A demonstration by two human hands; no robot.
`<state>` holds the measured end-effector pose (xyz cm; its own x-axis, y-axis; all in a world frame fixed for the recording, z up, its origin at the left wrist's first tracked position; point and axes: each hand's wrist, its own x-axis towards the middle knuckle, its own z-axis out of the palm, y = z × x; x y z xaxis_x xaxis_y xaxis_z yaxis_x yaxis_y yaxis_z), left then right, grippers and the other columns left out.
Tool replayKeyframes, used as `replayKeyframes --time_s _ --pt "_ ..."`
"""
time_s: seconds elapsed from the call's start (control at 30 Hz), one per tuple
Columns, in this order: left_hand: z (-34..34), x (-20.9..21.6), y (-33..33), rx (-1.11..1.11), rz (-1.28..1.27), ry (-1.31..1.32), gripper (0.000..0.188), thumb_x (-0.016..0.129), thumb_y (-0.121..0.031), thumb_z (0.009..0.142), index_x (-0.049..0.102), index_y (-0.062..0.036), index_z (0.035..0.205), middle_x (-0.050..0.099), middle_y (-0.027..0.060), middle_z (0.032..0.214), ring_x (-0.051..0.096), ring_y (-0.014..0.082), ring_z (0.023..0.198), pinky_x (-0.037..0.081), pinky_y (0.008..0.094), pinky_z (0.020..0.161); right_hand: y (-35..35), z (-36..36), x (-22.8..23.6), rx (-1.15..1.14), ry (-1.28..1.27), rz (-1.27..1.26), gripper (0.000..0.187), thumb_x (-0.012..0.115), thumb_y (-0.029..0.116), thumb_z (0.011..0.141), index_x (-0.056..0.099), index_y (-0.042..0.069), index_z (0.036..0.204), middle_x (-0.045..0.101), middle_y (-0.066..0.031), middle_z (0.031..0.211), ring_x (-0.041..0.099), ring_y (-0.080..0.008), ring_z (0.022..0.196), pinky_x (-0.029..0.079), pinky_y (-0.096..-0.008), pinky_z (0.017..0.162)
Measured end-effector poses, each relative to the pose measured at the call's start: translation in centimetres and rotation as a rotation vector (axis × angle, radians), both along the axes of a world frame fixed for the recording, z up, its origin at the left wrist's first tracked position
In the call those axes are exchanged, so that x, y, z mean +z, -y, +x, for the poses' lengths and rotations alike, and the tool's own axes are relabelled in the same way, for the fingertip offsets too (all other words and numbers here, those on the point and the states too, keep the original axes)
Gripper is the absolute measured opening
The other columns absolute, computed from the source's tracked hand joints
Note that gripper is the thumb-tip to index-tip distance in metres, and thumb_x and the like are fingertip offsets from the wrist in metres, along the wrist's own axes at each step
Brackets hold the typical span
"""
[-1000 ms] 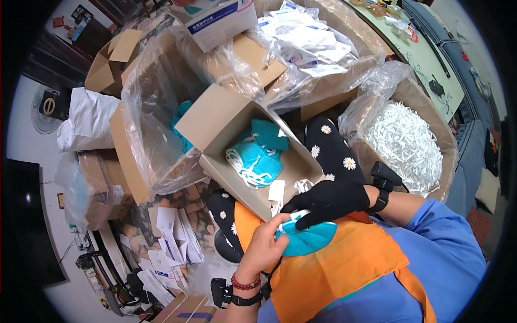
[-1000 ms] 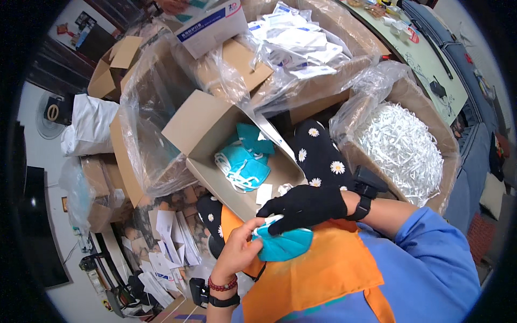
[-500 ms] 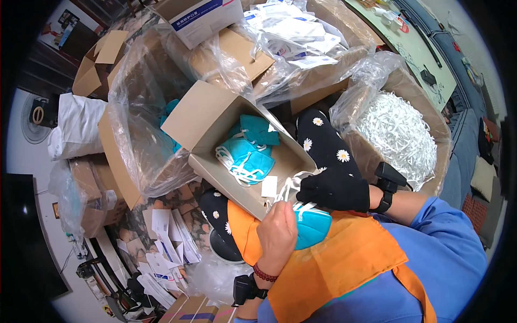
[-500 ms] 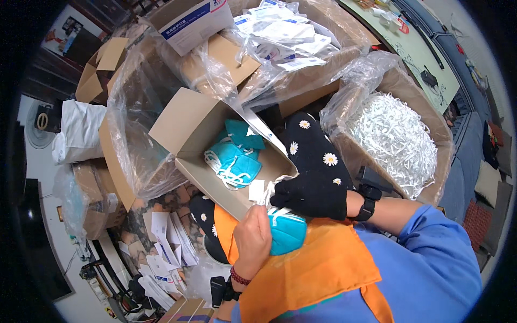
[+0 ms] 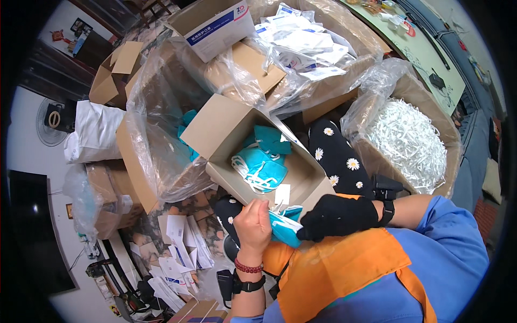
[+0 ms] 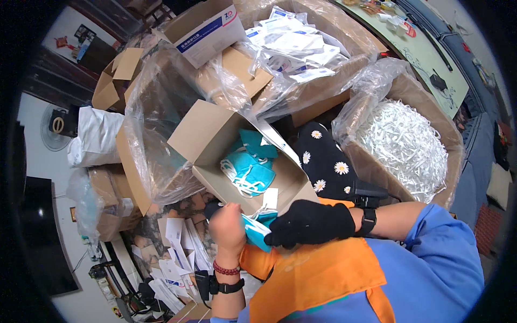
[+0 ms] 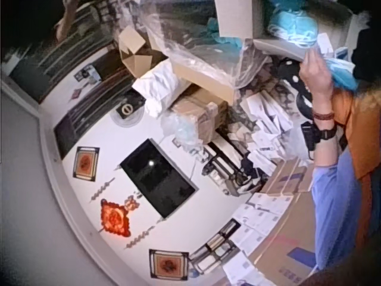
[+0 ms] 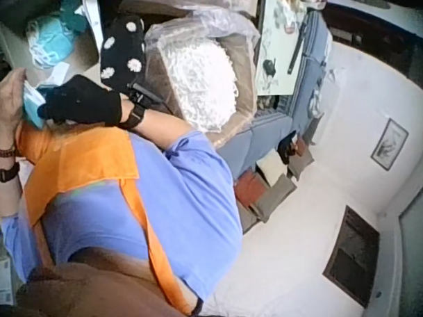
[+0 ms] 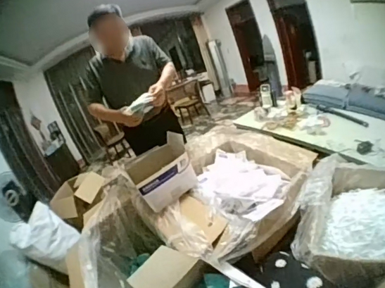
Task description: Packing individual face masks into a small cardboard box from larger bulk containers.
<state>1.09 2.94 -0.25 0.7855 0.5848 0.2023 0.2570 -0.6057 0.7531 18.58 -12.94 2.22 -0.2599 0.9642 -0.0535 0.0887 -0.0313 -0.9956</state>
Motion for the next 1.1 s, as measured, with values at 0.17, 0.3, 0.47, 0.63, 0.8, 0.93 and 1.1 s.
replayKeyframes --time_s 0.17,0.3,0.47,0.63,0.8,0.93,1.1 --pt "-0.5 -0.5 -1.5 0.043 -0.064 -0.001 0.032 0.045 -0.015 0.098 0.054 0.0038 0.074 0.051 0.0161 0.062 0.052 0.0317 0.056 0.040 0.0379 0.053 0.3 -0.8 1.3 0.003 -0.101 0.019 0.023 0.056 0.017 0.095 0.066 0.005 0.112 0.068 -0.0087 0.087 0.065 -0.0197 0.068 0.050 -0.0290 0.063" --pt "-5.6 -6.0 -9.5 0.658 0.026 0.139 0.040 0.040 -0.030 0.101 0.058 -0.0020 0.079 0.057 0.0073 0.063 0.052 0.0186 0.059 0.044 0.0345 0.055 3.8 -1.4 2.3 0.127 -0.198 0.354 0.020 0.054 0.016 0.096 0.067 0.004 0.104 0.069 -0.0097 0.089 0.066 -0.0236 0.079 0.051 -0.0319 0.071" --pt "-9.3 -1.1 -9.4 0.643 -0.597 0.485 0.039 0.039 -0.033 0.105 0.047 -0.0111 0.074 0.045 -0.0013 0.068 0.048 0.0072 0.065 0.042 0.0232 0.060 2.3 1.4 3.5 -0.501 -0.227 -0.244 0.014 0.063 0.014 0.091 0.069 0.002 0.097 0.068 -0.0076 0.092 0.064 -0.0183 0.089 0.048 -0.0287 0.079" --pt "-4.6 -0.3 -7.3 0.248 -0.838 0.573 0.046 0.036 -0.039 0.105 0.045 -0.0096 0.070 0.043 0.0020 0.066 0.039 0.0106 0.057 0.034 0.0229 0.051 -1.1 1.4 3.7 -0.806 0.160 0.051 0.021 0.072 0.012 0.081 0.066 0.005 0.099 0.059 -0.0094 0.083 0.056 -0.0213 0.079 0.045 -0.0341 0.073" --pt "-0.9 1.9 -3.8 0.028 -0.938 0.747 0.056 0.031 -0.043 0.105 0.046 -0.0076 0.064 0.046 0.0083 0.070 0.045 0.0173 0.069 0.040 0.0286 0.071 -2.0 3.0 4.5 -0.799 0.432 0.154 0.037 0.084 0.032 0.066 0.072 0.007 0.091 0.056 -0.0145 0.079 0.048 -0.0313 0.066 0.037 -0.0397 0.061" --pt "2.9 3.2 -0.3 -0.229 -1.054 0.788 0.059 0.034 -0.049 0.102 0.045 -0.0074 0.061 0.046 0.0090 0.074 0.048 0.0213 0.079 0.039 0.0329 0.080 -4.4 -0.9 3.6 -0.714 0.113 0.290 0.036 0.079 0.043 0.073 0.074 0.009 0.084 0.071 -0.0113 0.090 0.066 -0.0207 0.082 0.048 -0.0333 0.071" --pt "5.0 2.9 1.0 -0.352 -1.003 0.915 0.059 0.033 -0.048 0.103 0.048 -0.0071 0.063 0.048 0.0098 0.097 0.049 0.0224 0.096 0.035 0.0394 0.097 -5.4 -1.4 1.7 -0.093 -0.072 -0.312 0.036 0.077 0.039 0.077 0.071 0.006 0.089 0.070 -0.0074 0.079 0.066 -0.0166 0.073 0.050 -0.0315 0.068"
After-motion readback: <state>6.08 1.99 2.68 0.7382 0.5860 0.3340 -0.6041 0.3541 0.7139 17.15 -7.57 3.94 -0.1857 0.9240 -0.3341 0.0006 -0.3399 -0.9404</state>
